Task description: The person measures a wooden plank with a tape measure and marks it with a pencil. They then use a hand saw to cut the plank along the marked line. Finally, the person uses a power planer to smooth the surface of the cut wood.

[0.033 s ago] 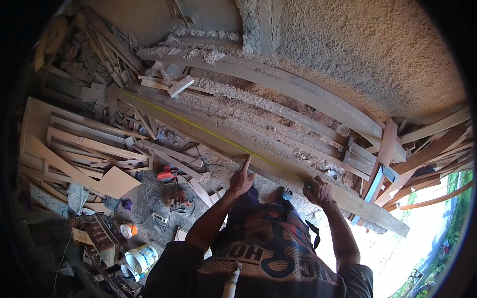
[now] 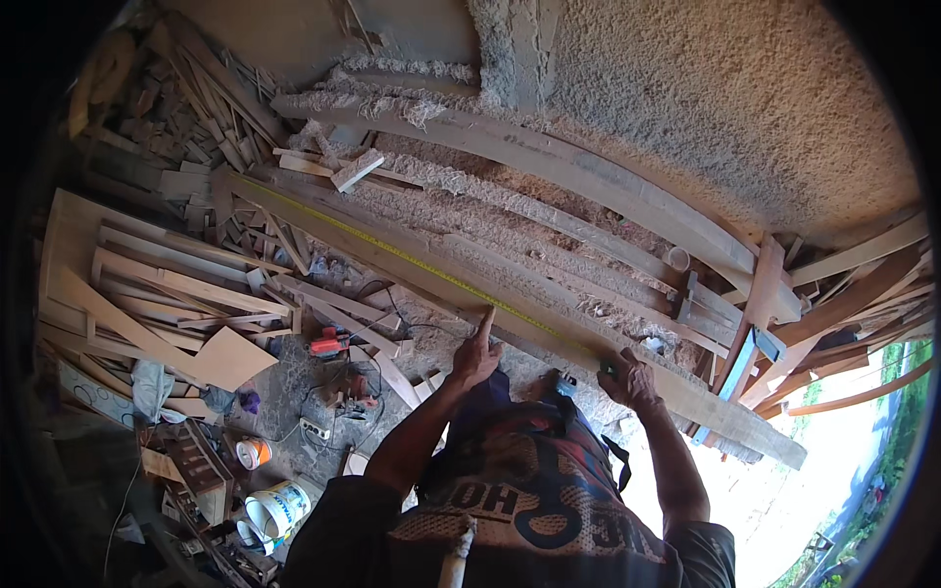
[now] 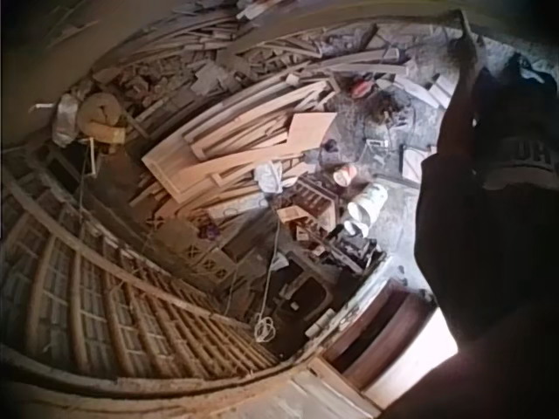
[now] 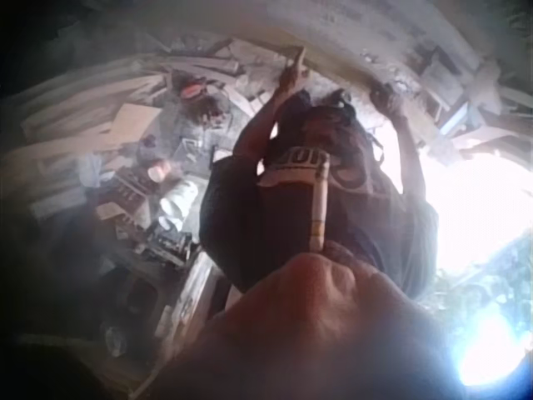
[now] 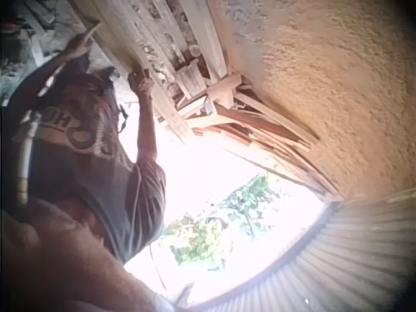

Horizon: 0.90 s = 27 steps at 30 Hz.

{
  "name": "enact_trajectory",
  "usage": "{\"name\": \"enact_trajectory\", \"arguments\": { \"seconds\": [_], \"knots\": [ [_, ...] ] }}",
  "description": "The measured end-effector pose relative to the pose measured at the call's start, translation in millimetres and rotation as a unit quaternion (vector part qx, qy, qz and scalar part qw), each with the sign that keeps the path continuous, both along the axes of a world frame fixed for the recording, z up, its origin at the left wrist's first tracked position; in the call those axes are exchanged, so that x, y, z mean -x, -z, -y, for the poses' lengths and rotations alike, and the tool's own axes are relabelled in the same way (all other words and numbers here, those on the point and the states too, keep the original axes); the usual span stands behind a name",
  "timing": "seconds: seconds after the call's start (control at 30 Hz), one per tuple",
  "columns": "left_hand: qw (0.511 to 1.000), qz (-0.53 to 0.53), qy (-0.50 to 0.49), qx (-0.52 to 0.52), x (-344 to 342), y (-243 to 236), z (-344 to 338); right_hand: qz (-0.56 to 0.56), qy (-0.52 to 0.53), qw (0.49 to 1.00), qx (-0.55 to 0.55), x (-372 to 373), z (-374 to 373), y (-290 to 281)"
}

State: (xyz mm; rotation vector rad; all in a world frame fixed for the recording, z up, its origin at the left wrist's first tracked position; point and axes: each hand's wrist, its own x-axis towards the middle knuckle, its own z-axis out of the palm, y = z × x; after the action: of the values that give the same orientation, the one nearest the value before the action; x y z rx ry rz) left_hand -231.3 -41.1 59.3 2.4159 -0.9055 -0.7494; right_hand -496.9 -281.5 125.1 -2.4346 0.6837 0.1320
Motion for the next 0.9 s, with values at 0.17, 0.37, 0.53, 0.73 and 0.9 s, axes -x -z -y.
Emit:
{"name": "enact_trajectory", "arguments": {
  "seconds": [0.17,0.37,0.53,0.73,0.9],
  "knots": [
    [1.000,-0.025,-0.003,0.007,2.5,-8.6,0.8,0.006,0.000,1.000,0.003,0.5,0.4,3.3],
    [0.999,-0.023,0.001,0.026,4.3,-4.0,-1.3,0.009,-0.004,1.000,0.014,-0.8,-0.3,0.8],
    [0.999,-0.025,0.005,0.022,3.1,1.2,-2.4,0.002,-0.004,1.000,0.018,-1.8,-0.7,-0.4],
    [1.000,-0.013,0.007,0.017,4.0,2.8,-2.5,0.007,-0.007,1.000,0.017,-1.1,0.2,3.4],
    [0.999,-0.044,-0.012,-0.002,4.8,-9.3,2.0,0.018,0.000,1.000,0.010,-3.3,-2.5,-3.7]
  ]
}}
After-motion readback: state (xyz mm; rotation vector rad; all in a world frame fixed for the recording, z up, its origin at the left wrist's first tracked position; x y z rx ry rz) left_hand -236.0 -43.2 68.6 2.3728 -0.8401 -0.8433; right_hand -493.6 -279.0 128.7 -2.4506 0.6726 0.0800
